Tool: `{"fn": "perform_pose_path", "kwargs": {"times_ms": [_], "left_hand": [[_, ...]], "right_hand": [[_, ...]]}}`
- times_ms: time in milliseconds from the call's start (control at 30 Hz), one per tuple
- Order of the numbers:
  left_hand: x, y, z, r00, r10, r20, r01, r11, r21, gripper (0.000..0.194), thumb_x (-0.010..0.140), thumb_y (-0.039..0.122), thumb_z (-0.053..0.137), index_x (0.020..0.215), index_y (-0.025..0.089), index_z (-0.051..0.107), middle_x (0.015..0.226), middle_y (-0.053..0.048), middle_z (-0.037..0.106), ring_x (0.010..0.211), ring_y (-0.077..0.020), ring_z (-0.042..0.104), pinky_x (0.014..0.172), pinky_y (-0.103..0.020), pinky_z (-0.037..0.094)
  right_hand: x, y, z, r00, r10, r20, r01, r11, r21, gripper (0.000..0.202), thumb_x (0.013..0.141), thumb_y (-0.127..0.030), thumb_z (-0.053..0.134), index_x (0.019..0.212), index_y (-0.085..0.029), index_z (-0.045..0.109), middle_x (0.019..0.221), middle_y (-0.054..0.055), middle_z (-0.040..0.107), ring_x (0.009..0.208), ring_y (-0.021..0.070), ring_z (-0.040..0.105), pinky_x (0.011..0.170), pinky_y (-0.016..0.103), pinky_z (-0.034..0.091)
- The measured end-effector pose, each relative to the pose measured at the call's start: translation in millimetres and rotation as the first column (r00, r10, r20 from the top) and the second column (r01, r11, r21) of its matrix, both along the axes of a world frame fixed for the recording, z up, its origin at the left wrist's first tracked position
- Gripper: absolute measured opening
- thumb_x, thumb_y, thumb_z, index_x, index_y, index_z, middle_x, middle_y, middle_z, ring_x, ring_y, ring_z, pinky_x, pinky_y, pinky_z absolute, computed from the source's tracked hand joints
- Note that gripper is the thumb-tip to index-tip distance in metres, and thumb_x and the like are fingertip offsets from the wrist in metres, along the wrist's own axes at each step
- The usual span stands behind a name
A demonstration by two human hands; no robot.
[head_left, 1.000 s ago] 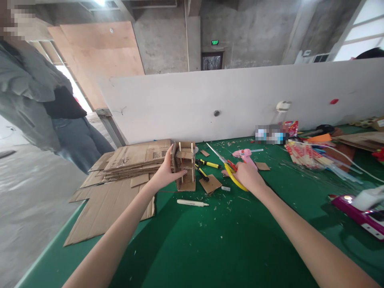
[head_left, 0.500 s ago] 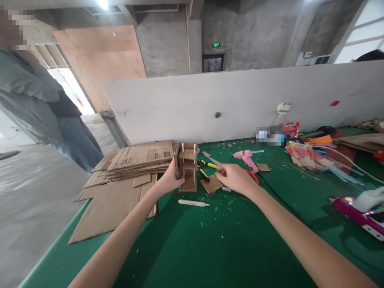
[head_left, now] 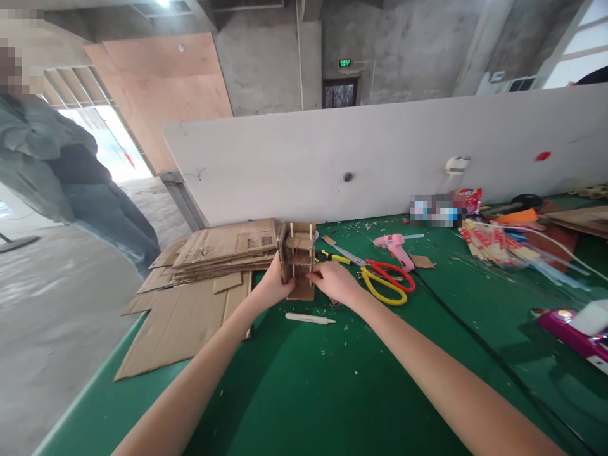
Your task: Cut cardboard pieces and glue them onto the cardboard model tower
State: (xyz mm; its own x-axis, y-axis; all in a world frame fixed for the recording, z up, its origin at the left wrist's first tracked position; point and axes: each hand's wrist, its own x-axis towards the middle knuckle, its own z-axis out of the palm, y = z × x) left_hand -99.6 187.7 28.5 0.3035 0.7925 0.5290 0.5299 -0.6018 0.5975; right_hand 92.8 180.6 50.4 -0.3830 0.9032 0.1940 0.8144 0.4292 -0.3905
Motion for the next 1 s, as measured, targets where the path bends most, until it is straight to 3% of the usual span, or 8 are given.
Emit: {"fn": "perform_pose_path", "kwargs": {"times_ms": [133, 1000], "left_hand": [[1, -1, -2.6, 1.0, 0.019, -0.003, -0.019, 1.0, 0.0, 0.057, 0.065, 0.007, 0.055, 0.121, 0.013, 0.045, 0.12, -0.016, 0.055, 0.118, -0.0333, 0.051, 0.104, -0.053, 0.039], [5, -4, -10.7, 0.996, 0.09, -0.02, -0.09, 0.996, 0.003, 0.061, 0.067, 0.005, 0.055, 0.126, 0.014, 0.042, 0.122, -0.015, 0.057, 0.118, -0.0309, 0.053, 0.102, -0.048, 0.042]], "right_hand": [[-3, -1, -3.9, 0.999, -0.003, 0.042, 0.001, 1.0, 0.028, 0.025, 0.093, -0.028, 0.047, 0.087, -0.017, 0.069, 0.086, 0.012, 0.072, 0.082, 0.0225, 0.067, 0.064, 0.026, 0.04], [-4, 2, -15.5, 0.999, -0.01, 0.053, 0.007, 0.998, 0.056, 0.031, 0.096, -0.028, 0.041, 0.089, -0.015, 0.068, 0.086, 0.013, 0.071, 0.082, 0.0214, 0.068, 0.069, 0.026, 0.041]]}}
